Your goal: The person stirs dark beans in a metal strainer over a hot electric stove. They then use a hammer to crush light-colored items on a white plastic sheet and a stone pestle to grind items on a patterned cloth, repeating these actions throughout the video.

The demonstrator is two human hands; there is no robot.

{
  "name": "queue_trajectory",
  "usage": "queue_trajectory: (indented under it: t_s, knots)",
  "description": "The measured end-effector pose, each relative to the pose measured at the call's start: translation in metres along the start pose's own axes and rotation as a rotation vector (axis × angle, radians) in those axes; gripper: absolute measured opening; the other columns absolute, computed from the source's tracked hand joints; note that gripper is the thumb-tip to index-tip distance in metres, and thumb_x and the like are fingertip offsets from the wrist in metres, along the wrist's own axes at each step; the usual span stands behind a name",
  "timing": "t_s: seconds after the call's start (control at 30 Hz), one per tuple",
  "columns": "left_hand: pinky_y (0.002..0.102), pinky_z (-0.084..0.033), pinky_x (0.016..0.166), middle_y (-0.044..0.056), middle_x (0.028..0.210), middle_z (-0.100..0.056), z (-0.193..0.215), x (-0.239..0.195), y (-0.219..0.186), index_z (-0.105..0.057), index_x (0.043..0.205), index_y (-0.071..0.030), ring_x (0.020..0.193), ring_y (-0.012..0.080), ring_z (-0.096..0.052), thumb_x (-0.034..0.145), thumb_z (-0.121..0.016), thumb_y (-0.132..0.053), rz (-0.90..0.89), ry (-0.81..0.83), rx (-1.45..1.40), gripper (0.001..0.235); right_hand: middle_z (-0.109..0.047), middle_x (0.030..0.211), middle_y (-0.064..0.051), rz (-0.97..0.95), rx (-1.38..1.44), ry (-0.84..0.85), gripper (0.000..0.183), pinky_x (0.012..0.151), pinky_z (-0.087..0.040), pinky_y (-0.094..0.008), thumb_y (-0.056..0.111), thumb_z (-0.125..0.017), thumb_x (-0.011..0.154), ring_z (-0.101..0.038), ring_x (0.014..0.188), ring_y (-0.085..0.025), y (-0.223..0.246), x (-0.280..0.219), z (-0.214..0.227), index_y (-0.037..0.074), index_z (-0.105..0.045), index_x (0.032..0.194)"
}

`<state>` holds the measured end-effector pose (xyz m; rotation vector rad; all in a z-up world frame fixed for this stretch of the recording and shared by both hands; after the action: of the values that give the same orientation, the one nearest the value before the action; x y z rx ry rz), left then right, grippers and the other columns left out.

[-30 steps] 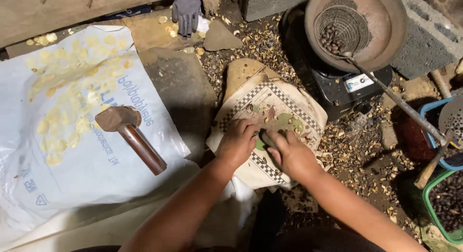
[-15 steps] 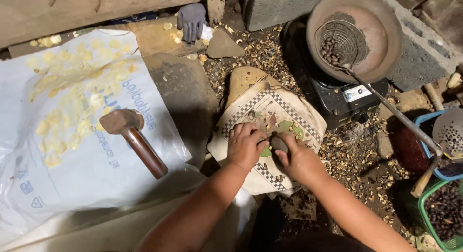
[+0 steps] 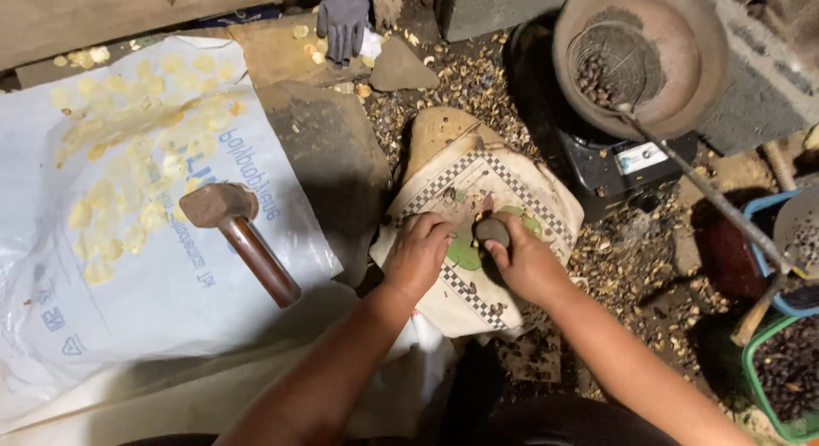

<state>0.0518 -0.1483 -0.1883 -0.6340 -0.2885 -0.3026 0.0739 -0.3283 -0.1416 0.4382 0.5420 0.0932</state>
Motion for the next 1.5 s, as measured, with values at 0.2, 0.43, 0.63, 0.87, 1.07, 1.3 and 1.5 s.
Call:
queue_trajectory:
  t_s: [0.2, 0.43, 0.63, 0.87, 1.07, 1.3, 1.5]
  knots:
    - [0.042, -0.049, 0.092, 0.000, 0.110, -0.058, -0.008, 0.012, -0.001, -0.070, 0.103, -0.025, 0.108, 0.0256, -0.058, 0.086, -0.074, -0.036, 0.155, -0.002, -0.019, 0.021, -0.059, 0.115, -0.023, 0.159, -0.310, -0.057, 0.048, 0.085, -0.059, -0.060, 0.044, -0.052, 0.100, -0.069, 0.100, -0.051, 0.021, -0.014, 0.004, 0.029, -0.042, 0.144]
    - [0.047, -0.045, 0.093, 0.008, 0.117, -0.058, 0.030, 0.006, -0.007, -0.062, 0.131, -0.018, 0.111, 0.0308, -0.058, 0.089, -0.069, -0.029, 0.111, 0.044, 0.067, 0.043, -0.060, 0.116, -0.025, 0.228, -0.273, -0.029, 0.049, 0.086, -0.058, -0.060, 0.044, -0.050, 0.101, -0.069, 0.100, -0.054, 0.035, 0.001, -0.011, 0.028, -0.041, 0.147]
    - [0.040, -0.049, 0.088, 0.004, 0.105, -0.058, 0.026, 0.002, 0.004, -0.067, 0.117, -0.019, 0.102, 0.0272, -0.059, 0.097, -0.064, -0.026, 0.043, -0.012, -0.042, 0.021, -0.060, 0.120, -0.029, 0.079, 0.010, -0.026, 0.052, 0.092, -0.054, -0.062, 0.040, -0.051, 0.102, -0.065, 0.108, -0.055, 0.028, 0.007, 0.013, 0.028, -0.035, 0.150]
    - [0.039, -0.050, 0.087, 0.004, 0.109, -0.059, 0.015, 0.006, 0.011, -0.065, 0.110, -0.018, 0.103, 0.0283, -0.058, 0.097, -0.063, -0.027, 0.120, 0.031, -0.104, 0.016, -0.061, 0.124, -0.025, 0.108, -0.263, 0.021, 0.049, 0.088, -0.058, -0.058, 0.043, -0.049, 0.101, -0.070, 0.103, -0.048, 0.029, 0.003, 0.003, 0.026, -0.039, 0.146]
    - [0.041, -0.046, 0.094, -0.005, 0.111, -0.058, -0.004, 0.012, 0.008, -0.071, 0.099, -0.032, 0.107, 0.0226, -0.055, 0.078, -0.080, -0.042, 0.259, 0.005, -0.005, 0.025, -0.061, 0.126, -0.021, 0.014, -0.337, 0.131, 0.055, 0.090, -0.057, -0.062, 0.048, -0.051, 0.098, -0.070, 0.107, -0.049, 0.033, -0.010, 0.016, 0.039, -0.034, 0.150]
    - [0.041, -0.047, 0.090, 0.005, 0.114, -0.061, 0.024, -0.003, 0.009, -0.067, 0.127, -0.020, 0.105, 0.0270, -0.060, 0.095, -0.064, -0.022, 0.121, -0.032, 0.080, 0.032, -0.059, 0.120, -0.024, 0.182, -0.234, -0.007, 0.052, 0.090, -0.058, -0.059, 0.044, -0.051, 0.101, -0.068, 0.104, -0.052, 0.063, -0.002, 0.022, 0.029, -0.038, 0.149]
    - [0.034, -0.051, 0.086, 0.000, 0.109, -0.063, 0.032, -0.002, 0.005, -0.070, 0.118, -0.020, 0.100, 0.0217, -0.063, 0.101, -0.056, -0.021, 0.009, -0.075, -0.008, 0.021, -0.064, 0.117, -0.028, 0.036, -0.049, 0.010, 0.054, 0.094, -0.054, -0.061, 0.042, -0.052, 0.100, -0.067, 0.107, -0.052, 0.027, 0.014, 0.000, 0.029, -0.035, 0.150]
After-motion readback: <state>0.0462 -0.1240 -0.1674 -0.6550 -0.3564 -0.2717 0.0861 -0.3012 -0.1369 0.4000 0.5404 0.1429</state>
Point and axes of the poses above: each hand's wrist, its own x-axis towards the middle knuckle, its own z-axis out of the back of the hand, y = z × x, the point moved 7 cm from there along x, towards the middle knuckle
